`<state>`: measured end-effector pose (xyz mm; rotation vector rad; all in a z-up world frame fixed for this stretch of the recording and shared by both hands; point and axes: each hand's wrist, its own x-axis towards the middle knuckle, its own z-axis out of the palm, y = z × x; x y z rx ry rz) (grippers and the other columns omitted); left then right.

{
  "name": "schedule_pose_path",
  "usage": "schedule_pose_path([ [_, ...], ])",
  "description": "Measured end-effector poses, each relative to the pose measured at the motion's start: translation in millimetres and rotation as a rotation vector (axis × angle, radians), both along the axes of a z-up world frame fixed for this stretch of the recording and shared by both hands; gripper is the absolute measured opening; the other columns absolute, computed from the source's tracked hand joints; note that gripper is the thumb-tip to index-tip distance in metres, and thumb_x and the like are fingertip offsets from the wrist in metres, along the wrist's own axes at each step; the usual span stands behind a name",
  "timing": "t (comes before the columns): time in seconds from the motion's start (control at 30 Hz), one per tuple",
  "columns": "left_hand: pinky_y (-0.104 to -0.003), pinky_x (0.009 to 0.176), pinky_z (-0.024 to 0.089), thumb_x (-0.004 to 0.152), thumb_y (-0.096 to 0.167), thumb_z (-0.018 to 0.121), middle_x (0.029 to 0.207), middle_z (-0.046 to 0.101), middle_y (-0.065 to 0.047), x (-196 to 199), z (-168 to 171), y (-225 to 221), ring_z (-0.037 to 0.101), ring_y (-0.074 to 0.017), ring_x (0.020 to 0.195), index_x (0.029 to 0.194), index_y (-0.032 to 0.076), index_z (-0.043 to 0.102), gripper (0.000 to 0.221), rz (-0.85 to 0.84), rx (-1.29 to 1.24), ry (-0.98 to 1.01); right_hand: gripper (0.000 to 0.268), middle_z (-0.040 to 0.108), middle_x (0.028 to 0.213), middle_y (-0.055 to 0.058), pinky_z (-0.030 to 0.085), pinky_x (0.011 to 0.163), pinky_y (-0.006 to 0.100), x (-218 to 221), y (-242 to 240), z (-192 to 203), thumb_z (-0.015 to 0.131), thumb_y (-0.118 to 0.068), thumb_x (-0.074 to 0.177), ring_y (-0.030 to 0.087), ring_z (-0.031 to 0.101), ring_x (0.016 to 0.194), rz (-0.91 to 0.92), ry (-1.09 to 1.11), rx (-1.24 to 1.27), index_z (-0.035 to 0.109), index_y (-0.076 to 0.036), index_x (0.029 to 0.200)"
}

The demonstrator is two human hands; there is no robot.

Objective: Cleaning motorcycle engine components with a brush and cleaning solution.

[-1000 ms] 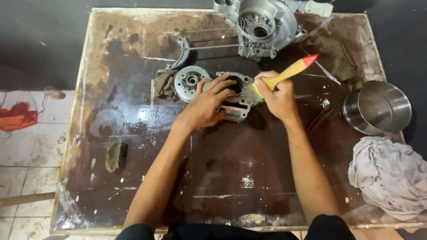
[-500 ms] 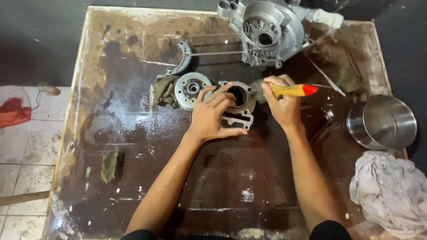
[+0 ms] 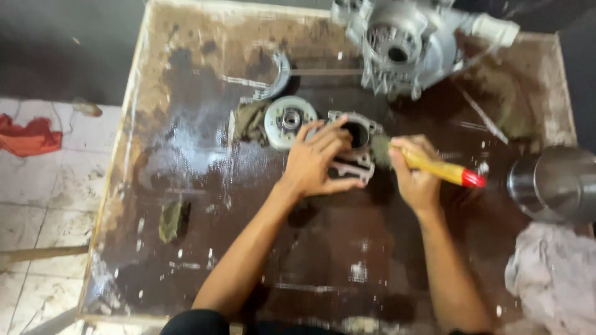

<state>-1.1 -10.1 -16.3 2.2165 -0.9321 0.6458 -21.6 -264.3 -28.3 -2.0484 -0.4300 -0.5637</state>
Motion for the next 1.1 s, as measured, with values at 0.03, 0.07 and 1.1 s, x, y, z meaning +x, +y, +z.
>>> schedule_pose_path([
  [0.03,-0.048,0.114,0.036,0.077,0.066,0.080,0.124,0.067,-0.005,-8.4,-3.6,0.7,0.051,-0.0222,0.143,0.109,0.008,0.065,0.069,-0.006,0.000,0.019,0.013,0.066,0.102,0.010,0.051,0.078,0.030,-7.0,4.0,-0.2,0.069,-0.001,0.100,0.019,0.063,0.085,-0.006,0.019,0.000,0.069,0.000,0.113],
  [0.07,-0.048,0.115,0.035,0.077,0.066,0.080,0.125,0.067,-0.006,-8.0,-4.3,-1.0,0.050,-0.0228,0.144,0.109,0.008,0.065,0.068,-0.002,0.001,0.004,0.013,0.066,0.103,0.010,0.051,0.080,0.029,-5.0,5.5,3.5,0.070,-0.001,0.102,0.018,0.063,0.088,0.013,-0.007,0.029,0.067,0.000,0.114],
  [1.1,-0.055,0.114,0.023,0.049,0.044,0.081,0.138,0.056,-0.014,-6.7,37.0,12.2,0.036,-0.0358,0.144,0.100,0.006,0.069,0.065,-0.114,0.192,0.079,0.012,0.070,0.081,0.005,0.050,0.068,0.028,39.4,7.2,62.5,0.071,-0.010,0.097,0.010,0.062,0.071,0.331,0.197,-0.116,0.070,0.001,0.096],
])
